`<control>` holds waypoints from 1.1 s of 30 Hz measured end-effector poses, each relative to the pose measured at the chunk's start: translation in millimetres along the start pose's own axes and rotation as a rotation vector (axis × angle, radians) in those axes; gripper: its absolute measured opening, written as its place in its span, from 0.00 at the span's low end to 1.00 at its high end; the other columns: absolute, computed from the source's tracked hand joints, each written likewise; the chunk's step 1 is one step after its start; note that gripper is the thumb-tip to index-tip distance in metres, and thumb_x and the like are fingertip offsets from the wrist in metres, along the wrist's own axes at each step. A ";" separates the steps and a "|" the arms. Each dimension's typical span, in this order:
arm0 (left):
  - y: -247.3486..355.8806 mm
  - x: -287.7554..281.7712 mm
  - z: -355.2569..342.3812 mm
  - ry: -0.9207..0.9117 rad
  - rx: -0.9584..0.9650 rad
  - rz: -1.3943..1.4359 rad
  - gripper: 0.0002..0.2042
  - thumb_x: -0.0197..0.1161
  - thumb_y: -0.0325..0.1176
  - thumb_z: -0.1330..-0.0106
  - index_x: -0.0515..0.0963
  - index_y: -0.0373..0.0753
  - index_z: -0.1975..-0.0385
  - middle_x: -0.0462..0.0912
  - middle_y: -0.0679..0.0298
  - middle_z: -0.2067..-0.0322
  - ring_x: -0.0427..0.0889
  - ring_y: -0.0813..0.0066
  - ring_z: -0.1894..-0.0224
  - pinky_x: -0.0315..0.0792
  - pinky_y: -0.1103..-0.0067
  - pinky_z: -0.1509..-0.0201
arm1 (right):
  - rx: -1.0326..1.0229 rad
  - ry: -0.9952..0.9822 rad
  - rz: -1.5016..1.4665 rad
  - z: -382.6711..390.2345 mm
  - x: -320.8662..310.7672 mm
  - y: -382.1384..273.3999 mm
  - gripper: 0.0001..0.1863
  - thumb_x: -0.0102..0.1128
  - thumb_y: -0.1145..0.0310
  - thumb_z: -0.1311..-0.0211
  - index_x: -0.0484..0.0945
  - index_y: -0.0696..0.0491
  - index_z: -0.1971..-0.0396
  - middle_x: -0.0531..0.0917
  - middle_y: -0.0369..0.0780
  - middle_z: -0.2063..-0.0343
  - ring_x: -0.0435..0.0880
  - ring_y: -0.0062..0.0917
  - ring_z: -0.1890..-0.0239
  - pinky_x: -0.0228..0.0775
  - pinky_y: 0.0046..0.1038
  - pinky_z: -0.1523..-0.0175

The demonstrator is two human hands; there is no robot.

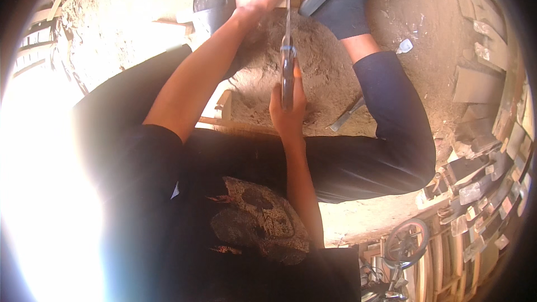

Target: The person sits on the ground and uses a hand saw to cut a small piece of wood placed between their feet. They hold the wood steady with their left hand and saw with their right hand throughout the clip.

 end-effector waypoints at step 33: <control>-11.8 7.1 1.6 -0.046 -0.058 0.052 0.17 0.46 0.41 0.37 0.81 0.41 0.75 0.84 0.53 0.73 0.85 0.53 0.70 0.79 0.63 0.65 | 0.051 -0.107 -0.007 -12.5 7.1 -0.4 0.32 0.49 0.80 0.44 0.58 0.63 0.36 0.75 0.52 0.46 0.77 0.35 0.46 0.66 0.29 0.43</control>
Point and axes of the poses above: each hand's wrist, its own z-axis away from the middle knuckle, its own x-axis out of the palm, y = z × x, the point moved 3 cm from there along -z, towards the middle knuckle
